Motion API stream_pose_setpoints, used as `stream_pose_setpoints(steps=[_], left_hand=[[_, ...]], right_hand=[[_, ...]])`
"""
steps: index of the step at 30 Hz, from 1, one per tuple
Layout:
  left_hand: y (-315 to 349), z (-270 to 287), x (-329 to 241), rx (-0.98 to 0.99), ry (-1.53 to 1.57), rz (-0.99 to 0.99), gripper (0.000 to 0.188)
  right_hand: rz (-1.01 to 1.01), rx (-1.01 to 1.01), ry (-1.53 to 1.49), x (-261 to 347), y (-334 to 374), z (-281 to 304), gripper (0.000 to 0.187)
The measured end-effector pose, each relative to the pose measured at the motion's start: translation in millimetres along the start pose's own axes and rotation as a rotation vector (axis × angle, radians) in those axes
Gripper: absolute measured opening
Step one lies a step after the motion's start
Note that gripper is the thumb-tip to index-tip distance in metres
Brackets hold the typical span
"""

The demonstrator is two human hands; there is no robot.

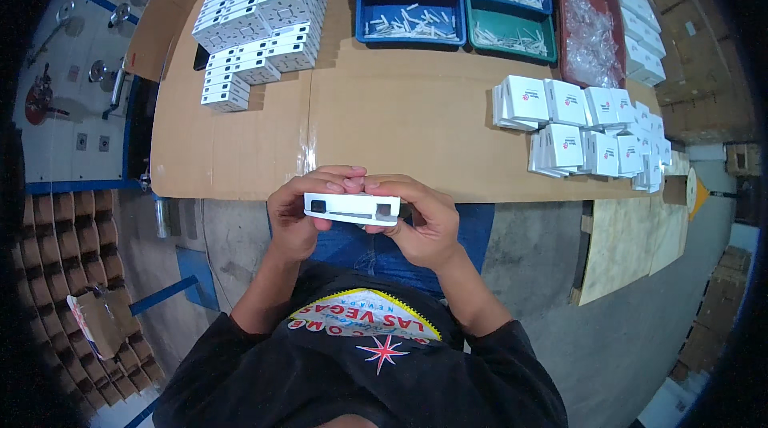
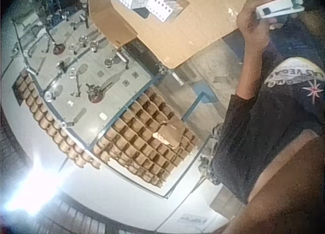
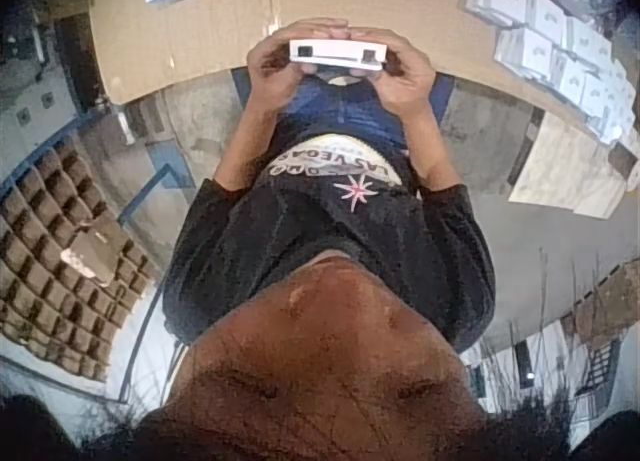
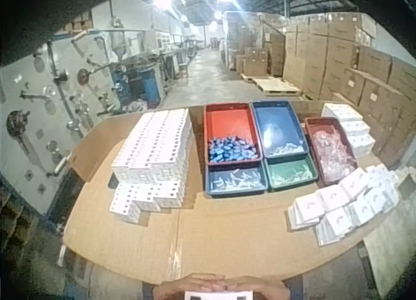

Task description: The person is assembling and packaging components into small white boxes at a warehouse workstation.

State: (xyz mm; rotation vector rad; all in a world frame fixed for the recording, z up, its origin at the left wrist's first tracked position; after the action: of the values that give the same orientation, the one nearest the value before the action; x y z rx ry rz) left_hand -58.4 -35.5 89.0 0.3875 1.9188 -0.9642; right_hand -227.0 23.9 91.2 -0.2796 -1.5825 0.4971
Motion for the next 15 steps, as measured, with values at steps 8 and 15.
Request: stream_pose_setpoints(steps=[8, 15], left_hand=[[1.5, -1.4, 1.8, -0.025, 0.008, 0.039, 0.034], [4.3, 2.3, 3.8, -0.033, -0.045, 0.058, 0.045]], right_hand=[[0.042, 0.015, 0.021, -1.0, -1.3, 2.8, 0.034], [-0.01, -0.006, -0.009, -2.7, 2.0, 0.2, 0.033]])
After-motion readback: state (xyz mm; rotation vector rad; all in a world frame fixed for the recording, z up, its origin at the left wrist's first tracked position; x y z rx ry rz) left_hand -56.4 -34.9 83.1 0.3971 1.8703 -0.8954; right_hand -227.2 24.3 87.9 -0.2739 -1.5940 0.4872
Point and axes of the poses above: each hand's wrist, its own y-axis away from the middle knuckle, its own z-axis out of the back of the hand, x = y × z, the point moved 5 cm from there along -y, towards the middle knuckle, and after that the axes turned 11 degrees about x, right-handed, at the moved point
